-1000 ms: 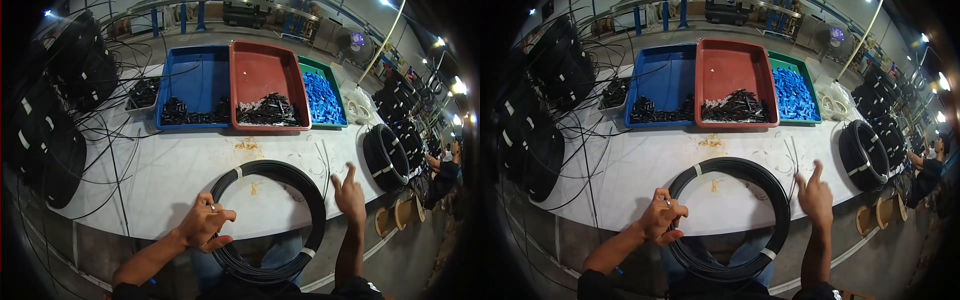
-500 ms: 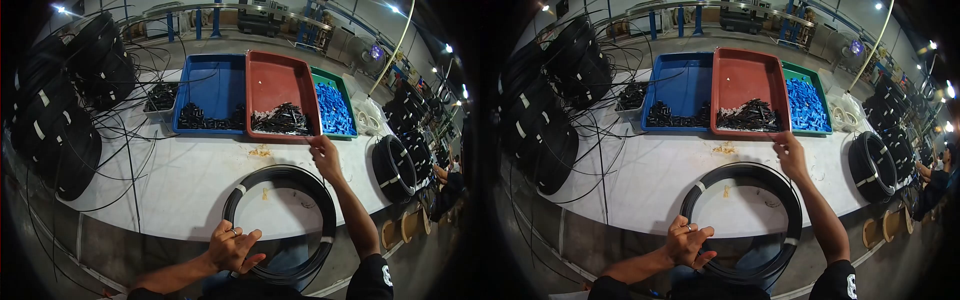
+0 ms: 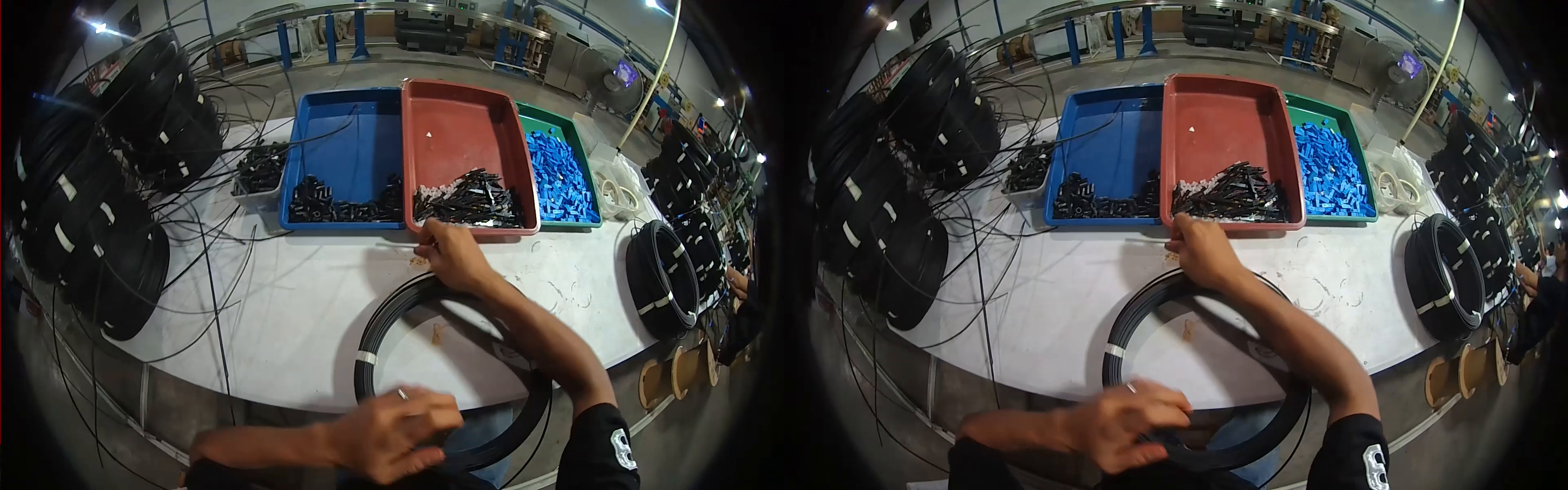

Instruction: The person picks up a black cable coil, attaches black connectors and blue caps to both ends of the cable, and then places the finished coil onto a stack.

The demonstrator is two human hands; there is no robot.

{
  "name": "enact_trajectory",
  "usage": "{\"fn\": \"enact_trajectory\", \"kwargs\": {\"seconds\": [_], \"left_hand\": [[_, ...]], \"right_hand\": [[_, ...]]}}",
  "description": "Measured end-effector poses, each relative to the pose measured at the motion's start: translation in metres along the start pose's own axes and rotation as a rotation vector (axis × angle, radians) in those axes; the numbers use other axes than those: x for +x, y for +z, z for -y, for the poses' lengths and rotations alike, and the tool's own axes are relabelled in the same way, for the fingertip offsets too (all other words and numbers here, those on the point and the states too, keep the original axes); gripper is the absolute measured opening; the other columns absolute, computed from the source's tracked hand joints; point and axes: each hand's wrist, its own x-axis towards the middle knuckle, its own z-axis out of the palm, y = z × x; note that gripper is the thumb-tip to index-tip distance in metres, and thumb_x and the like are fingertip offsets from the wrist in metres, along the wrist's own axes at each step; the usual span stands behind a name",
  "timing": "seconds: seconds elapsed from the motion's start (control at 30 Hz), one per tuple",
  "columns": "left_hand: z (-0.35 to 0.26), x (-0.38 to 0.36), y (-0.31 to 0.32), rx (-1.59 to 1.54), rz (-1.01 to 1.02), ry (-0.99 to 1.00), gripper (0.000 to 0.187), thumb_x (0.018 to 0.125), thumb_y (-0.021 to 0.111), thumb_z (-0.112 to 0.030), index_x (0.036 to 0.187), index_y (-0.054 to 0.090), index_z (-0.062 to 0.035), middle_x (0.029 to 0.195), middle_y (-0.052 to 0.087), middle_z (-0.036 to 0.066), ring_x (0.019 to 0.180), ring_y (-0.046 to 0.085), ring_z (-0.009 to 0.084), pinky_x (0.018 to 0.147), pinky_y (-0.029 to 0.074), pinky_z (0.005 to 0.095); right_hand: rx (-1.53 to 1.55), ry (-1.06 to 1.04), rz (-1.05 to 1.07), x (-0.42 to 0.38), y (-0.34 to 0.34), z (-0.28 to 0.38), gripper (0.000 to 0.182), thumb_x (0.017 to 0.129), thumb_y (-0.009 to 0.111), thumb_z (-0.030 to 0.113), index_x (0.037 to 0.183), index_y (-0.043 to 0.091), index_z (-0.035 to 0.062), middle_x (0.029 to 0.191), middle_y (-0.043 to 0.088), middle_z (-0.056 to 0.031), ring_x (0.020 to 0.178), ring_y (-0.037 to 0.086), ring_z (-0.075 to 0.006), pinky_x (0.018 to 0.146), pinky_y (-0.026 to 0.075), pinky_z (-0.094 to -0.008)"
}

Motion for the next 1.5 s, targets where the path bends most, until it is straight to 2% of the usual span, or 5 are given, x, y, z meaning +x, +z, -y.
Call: {"fn": "enact_trajectory", "kwargs": {"seconds": [0.13, 0.37, 1.0, 1.43, 1.5], "left_hand": [[0.066, 0.064, -0.094, 0.56, -0.161, 0.133, 0.008, 0.081, 0.066, -0.006, 0.086, 0.062, -0.0026, 0.089, 0.067, 0.012, 0.083, 0.066, 0.0311, 0.077, 0.051, 0.0394], [0.217, 0.137, -0.17, 0.7, -0.208, -0.32, 0.024, 0.081, 0.069, 0.0, 0.105, 0.067, 0.0011, 0.097, 0.072, 0.016, 0.094, 0.07, 0.0295, 0.084, 0.054, 0.0371], [0.247, 0.134, -0.183, 0.761, -0.32, -0.454, 0.034, 0.078, 0.064, 0.013, 0.107, 0.062, -0.0041, 0.09, 0.068, 0.012, 0.083, 0.068, 0.0222, 0.076, 0.054, 0.0321], [0.257, 0.133, -0.158, 1.044, -0.246, -0.037, 0.034, 0.079, 0.064, -0.003, 0.113, 0.061, -0.0068, 0.102, 0.066, 0.013, 0.098, 0.065, 0.0334, 0.088, 0.051, 0.0415], [0.265, 0.141, -0.149, 0.651, -0.323, -0.184, 0.038, 0.077, 0.068, -0.002, 0.112, 0.054, -0.006, 0.102, 0.066, 0.015, 0.102, 0.064, 0.0364, 0.089, 0.05, 0.0441]], "right_hand": [[0.045, -0.131, -0.015, -0.005, 0.001, 0.003, 0.017, 0.084, 0.065, 0.001, 0.1, 0.06, -0.0005, 0.092, 0.067, -0.0264, 0.088, 0.066, -0.0443, 0.074, 0.05, -0.0495], [0.063, -0.222, 0.038, -0.009, 0.003, -0.003, 0.023, 0.078, 0.055, -0.011, 0.098, 0.059, 0.0001, 0.097, 0.063, -0.0205, 0.087, 0.065, -0.0408, 0.074, 0.05, -0.0486], [0.071, -0.265, 0.147, -0.011, -0.002, 0.0, 0.01, 0.084, 0.066, 0.0, 0.092, 0.06, 0.0011, 0.089, 0.065, -0.0158, 0.085, 0.066, -0.0366, 0.074, 0.051, -0.0445], [0.086, -0.228, 0.154, -0.008, -0.004, 0.007, 0.008, 0.086, 0.063, -0.001, 0.094, 0.062, 0.0008, 0.087, 0.066, -0.0149, 0.085, 0.066, -0.0344, 0.074, 0.051, -0.0422], [0.083, -0.211, 0.159, -0.009, -0.003, 0.008, 0.008, 0.086, 0.062, -0.002, 0.094, 0.062, 0.0007, 0.087, 0.066, -0.015, 0.085, 0.066, -0.0343, 0.075, 0.052, -0.0421]]}}
